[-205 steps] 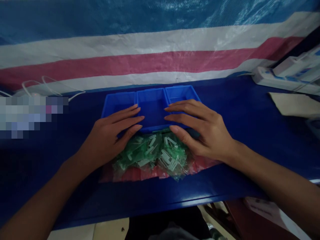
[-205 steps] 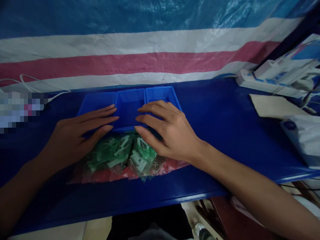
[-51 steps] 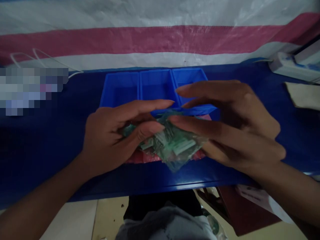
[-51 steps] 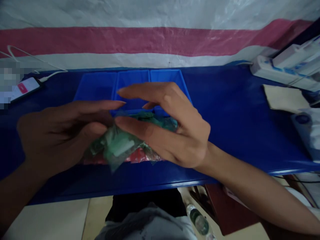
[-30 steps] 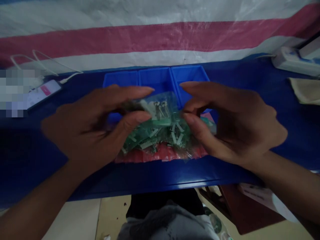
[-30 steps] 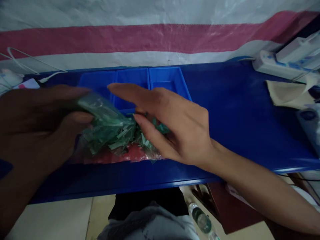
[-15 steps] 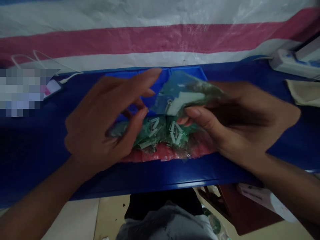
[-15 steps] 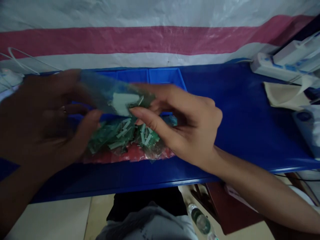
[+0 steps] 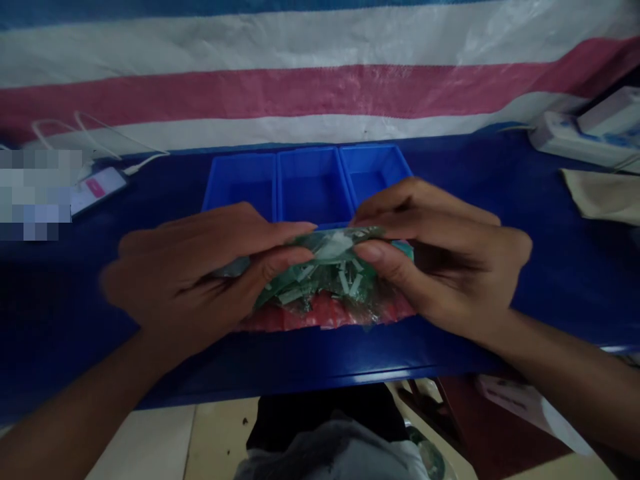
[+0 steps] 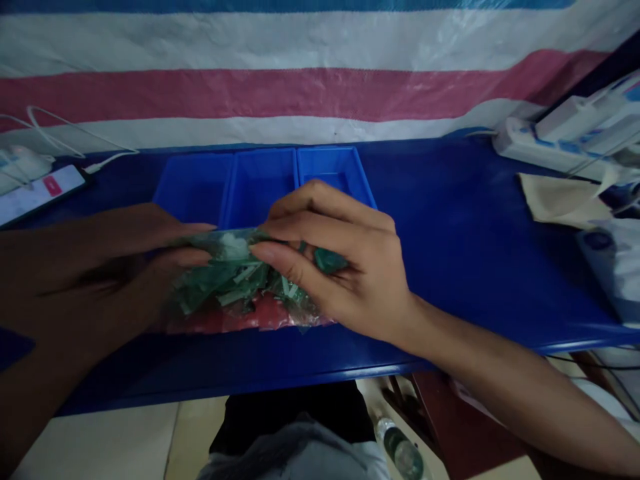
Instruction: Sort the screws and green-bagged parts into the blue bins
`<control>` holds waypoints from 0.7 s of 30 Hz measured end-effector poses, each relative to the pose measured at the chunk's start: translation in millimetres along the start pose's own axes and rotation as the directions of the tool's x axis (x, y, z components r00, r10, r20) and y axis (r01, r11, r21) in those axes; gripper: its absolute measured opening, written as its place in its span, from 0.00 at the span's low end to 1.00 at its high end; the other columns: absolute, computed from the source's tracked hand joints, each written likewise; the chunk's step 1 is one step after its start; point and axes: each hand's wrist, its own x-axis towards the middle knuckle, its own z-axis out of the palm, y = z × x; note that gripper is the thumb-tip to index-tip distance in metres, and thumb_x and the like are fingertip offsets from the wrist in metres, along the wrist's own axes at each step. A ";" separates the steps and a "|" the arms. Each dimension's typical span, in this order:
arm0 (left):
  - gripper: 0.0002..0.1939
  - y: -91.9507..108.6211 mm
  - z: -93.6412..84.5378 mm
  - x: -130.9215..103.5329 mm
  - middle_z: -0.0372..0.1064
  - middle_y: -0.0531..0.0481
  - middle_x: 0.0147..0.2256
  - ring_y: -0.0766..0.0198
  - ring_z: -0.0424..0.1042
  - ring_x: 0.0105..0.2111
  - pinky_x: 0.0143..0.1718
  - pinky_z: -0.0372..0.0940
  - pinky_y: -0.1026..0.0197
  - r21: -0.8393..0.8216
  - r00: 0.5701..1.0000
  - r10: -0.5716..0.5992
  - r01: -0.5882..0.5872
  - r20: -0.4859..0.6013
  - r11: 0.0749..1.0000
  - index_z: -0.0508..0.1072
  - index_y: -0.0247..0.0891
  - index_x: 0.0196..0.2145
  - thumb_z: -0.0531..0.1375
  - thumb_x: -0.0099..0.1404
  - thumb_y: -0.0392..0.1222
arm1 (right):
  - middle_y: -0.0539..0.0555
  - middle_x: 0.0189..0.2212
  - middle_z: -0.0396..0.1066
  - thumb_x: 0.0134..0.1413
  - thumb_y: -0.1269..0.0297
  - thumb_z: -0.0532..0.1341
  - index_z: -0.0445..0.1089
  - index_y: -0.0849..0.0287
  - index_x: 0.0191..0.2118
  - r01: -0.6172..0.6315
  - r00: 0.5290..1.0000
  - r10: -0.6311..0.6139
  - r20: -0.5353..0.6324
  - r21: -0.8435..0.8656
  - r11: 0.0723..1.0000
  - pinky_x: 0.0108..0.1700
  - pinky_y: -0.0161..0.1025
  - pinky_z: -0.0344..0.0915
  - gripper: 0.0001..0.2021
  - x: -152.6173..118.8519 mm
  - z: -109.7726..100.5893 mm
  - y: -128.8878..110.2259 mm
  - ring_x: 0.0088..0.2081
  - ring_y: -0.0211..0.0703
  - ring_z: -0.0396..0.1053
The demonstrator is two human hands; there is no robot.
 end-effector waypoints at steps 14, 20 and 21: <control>0.17 -10.2 -0.8 -0.4 0.82 0.59 0.49 0.67 0.78 0.31 0.28 0.73 0.63 0.098 0.941 0.335 -0.339 0.050 0.936 0.80 0.59 0.56 0.63 0.75 0.39 | 0.46 0.35 0.82 0.60 0.77 0.68 0.83 0.45 0.50 -0.293 0.952 0.303 0.036 0.385 0.875 0.26 0.37 0.76 0.19 -0.9 -0.7 -6.6 0.31 0.40 0.78; 0.16 -7.9 2.1 -4.6 0.81 0.62 0.33 0.69 0.70 0.19 0.19 0.65 0.62 0.048 0.950 0.298 -0.303 0.090 0.952 0.80 0.66 0.54 0.65 0.75 0.43 | 0.52 0.39 0.80 0.59 0.72 0.71 0.83 0.47 0.42 -0.102 0.995 0.101 0.017 0.098 0.990 0.39 0.50 0.79 0.10 1.0 1.0 -7.5 0.38 0.49 0.78; 0.17 -5.3 2.2 -4.5 0.80 0.63 0.32 0.69 0.71 0.19 0.20 0.66 0.62 0.050 0.950 0.300 -0.305 0.090 0.951 0.80 0.67 0.54 0.65 0.74 0.42 | 0.51 0.39 0.81 0.60 0.72 0.71 0.82 0.47 0.40 -0.107 0.994 0.106 0.012 0.071 0.992 0.38 0.50 0.78 0.09 2.2 0.6 -6.5 0.37 0.49 0.78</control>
